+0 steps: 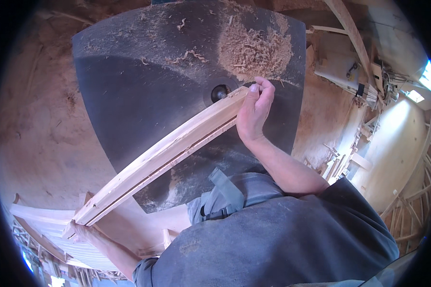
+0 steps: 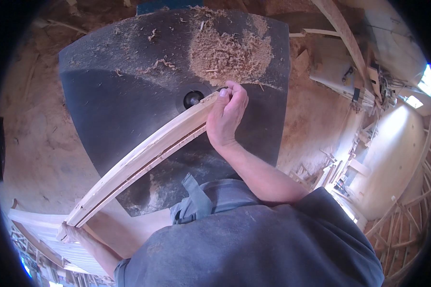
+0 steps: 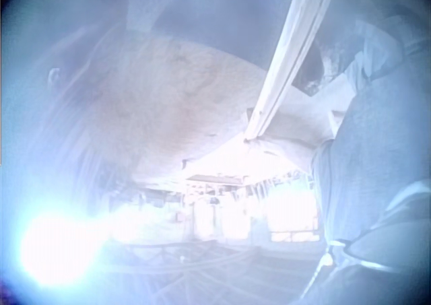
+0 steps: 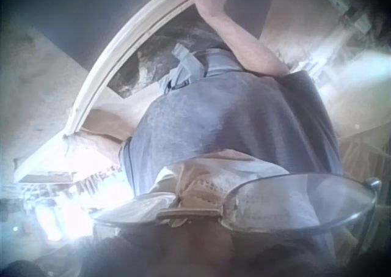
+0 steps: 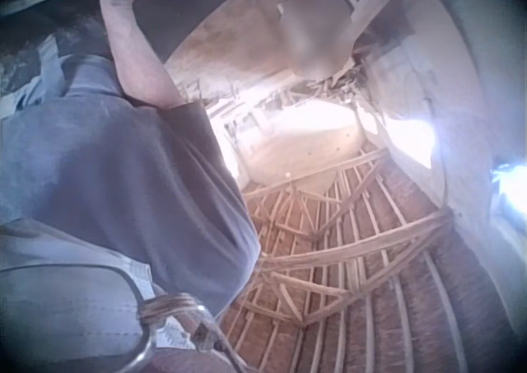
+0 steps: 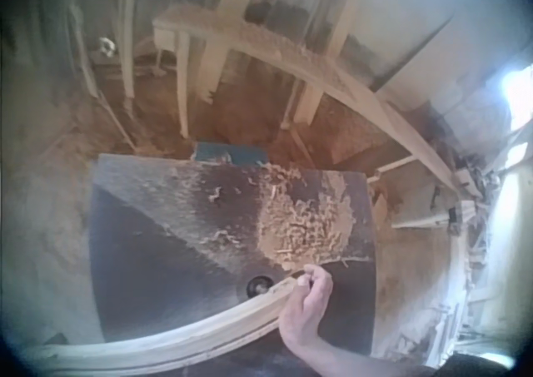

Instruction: The person sands long curved and short straight wood pieces by holding them against a stationary sanding machine, then carries them to a table and sorts them into piles.

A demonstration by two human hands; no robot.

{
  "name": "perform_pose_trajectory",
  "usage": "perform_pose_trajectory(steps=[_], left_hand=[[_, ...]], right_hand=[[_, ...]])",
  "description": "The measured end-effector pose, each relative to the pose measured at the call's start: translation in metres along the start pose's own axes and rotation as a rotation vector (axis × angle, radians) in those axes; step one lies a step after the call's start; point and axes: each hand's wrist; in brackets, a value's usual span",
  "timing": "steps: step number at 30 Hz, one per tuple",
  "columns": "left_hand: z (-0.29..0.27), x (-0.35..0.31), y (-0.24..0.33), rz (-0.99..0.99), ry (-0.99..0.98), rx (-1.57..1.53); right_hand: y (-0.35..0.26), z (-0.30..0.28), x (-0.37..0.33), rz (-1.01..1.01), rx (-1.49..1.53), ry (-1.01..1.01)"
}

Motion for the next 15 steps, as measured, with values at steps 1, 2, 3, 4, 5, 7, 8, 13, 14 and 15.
perform_pose_trajectory(steps=[1,2,3,4,5,7,8,13,14,15], left_hand=[[0.018,-0.024,0.014,0.043,0.027,0.038],[0.017,-0.032,0.02,0.061,0.047,0.013],[0.011,-0.033,0.023,0.078,0.027,0.025],[0.006,-0.032,0.025,0.095,0.002,0.036],[-0.003,-0.032,0.026,0.112,-0.016,0.045],[-0.008,-0.035,0.026,0.056,0.115,0.059],[-0.004,-0.051,0.043,0.019,0.184,0.08],[-0.103,0.008,0.067,-0.04,0.169,-0.329],[-0.099,-0.004,0.085,-0.009,0.032,-0.538],[-0.094,-0.016,0.105,0.106,0.037,-0.591]], right_hand=[[0.002,-0.003,0.001,0.011,0.008,0.0],[0.002,-0.004,0.001,0.015,0.023,-0.014],[0.002,-0.005,0.0,0.037,0.046,-0.036],[0.002,-0.006,-0.001,0.06,0.068,-0.054],[0.001,-0.007,-0.002,0.078,0.094,-0.075],[0.01,-0.013,-0.007,0.073,0.125,-0.107],[0.014,-0.019,-0.01,0.076,0.14,-0.115],[0.037,-0.038,-0.027,0.111,0.431,-0.267],[0.044,-0.049,-0.028,0.128,0.431,-0.269],[0.052,-0.06,-0.03,0.145,0.432,-0.273]])
Point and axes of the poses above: each hand's wrist, its own x-axis towards the middle knuckle, its own z-axis out of the palm, y = z × x, and after that the axes turned 14 degrees about z, right-handed
